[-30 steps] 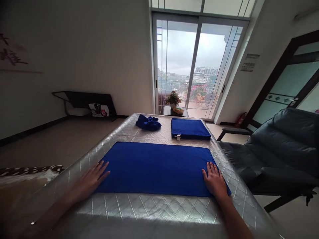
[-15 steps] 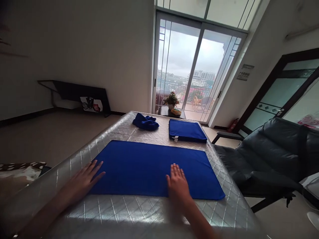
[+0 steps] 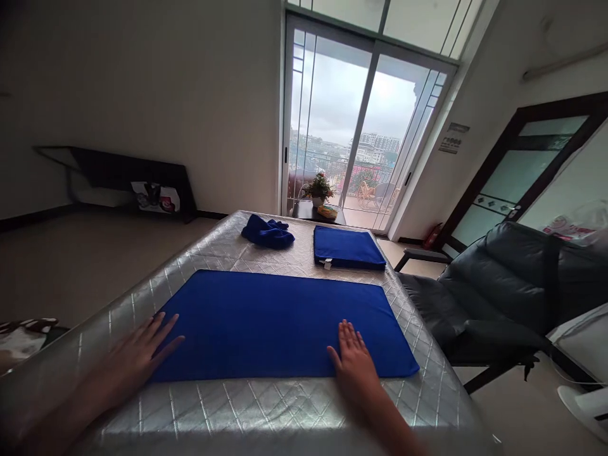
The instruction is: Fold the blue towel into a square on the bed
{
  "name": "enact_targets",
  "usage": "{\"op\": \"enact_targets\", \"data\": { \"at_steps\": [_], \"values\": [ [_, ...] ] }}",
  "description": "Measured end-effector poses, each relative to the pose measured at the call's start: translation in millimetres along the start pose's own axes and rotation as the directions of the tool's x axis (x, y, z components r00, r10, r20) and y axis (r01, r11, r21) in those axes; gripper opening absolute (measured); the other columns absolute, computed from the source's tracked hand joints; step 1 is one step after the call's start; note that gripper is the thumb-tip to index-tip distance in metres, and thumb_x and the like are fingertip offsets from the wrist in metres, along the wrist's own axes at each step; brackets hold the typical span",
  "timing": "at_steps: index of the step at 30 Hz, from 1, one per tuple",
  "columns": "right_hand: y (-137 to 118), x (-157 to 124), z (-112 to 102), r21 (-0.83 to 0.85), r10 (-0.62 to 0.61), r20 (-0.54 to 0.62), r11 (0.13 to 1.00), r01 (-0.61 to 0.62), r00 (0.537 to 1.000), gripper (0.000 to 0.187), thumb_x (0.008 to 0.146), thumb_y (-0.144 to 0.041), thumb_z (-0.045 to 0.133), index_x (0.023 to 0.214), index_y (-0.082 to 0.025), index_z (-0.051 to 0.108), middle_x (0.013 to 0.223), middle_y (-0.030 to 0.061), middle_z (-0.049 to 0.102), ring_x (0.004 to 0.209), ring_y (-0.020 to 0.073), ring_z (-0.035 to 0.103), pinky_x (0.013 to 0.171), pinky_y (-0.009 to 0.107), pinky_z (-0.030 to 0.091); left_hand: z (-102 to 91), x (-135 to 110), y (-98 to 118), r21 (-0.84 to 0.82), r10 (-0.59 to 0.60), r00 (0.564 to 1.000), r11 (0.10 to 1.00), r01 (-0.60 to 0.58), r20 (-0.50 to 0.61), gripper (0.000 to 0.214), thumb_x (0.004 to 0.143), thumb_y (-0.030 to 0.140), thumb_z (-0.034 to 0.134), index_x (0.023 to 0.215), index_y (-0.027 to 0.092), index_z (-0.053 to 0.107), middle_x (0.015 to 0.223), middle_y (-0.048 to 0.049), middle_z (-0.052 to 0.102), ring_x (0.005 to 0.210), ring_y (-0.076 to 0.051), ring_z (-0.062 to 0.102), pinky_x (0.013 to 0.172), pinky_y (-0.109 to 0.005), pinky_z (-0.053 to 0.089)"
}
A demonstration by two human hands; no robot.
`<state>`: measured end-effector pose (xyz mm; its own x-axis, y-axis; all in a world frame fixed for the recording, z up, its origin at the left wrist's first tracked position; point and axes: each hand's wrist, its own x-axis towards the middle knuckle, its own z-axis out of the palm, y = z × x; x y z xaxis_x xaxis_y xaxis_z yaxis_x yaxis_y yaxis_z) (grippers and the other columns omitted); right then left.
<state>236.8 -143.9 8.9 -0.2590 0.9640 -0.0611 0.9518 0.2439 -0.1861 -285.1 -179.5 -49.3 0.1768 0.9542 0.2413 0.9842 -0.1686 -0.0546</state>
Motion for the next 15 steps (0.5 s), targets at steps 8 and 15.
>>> {"op": "enact_targets", "data": {
  "at_steps": [8,15],
  "values": [
    [119.4,-27.0,15.1,-0.117,0.132,-0.182,0.981,-0.154,0.974,0.072,0.096,-0.053,0.017,0.148,-0.005,0.036,0.157,0.0148,0.027,0.146,0.0232,0.019,0.12,0.043,0.018,2.0,1.3,-4.7,-0.002,-0.01,0.999,1.0,0.01,0.035,0.057,0.084,0.022,0.038,0.133,0.047,0.054,0.155,0.0128,0.029,0.147,-0.022,0.001,0.115,-0.052,0.028],
    [120.9,-25.6,24.1,-0.128,0.176,-0.253,0.969,-0.213,0.951,0.072,0.094,-0.053,0.018,0.147,-0.008,0.039,0.156,0.0129,0.03,0.146,0.0256,0.022,0.119,0.046,0.02,-1.5,5.9,-14.0,-0.037,-0.006,0.991,0.999,0.012,0.137,0.055,0.082,0.03,0.041,0.134,0.043,0.054,0.154,0.0069,0.027,0.147,-0.023,0.008,0.117,-0.046,0.023]
  ]
}}
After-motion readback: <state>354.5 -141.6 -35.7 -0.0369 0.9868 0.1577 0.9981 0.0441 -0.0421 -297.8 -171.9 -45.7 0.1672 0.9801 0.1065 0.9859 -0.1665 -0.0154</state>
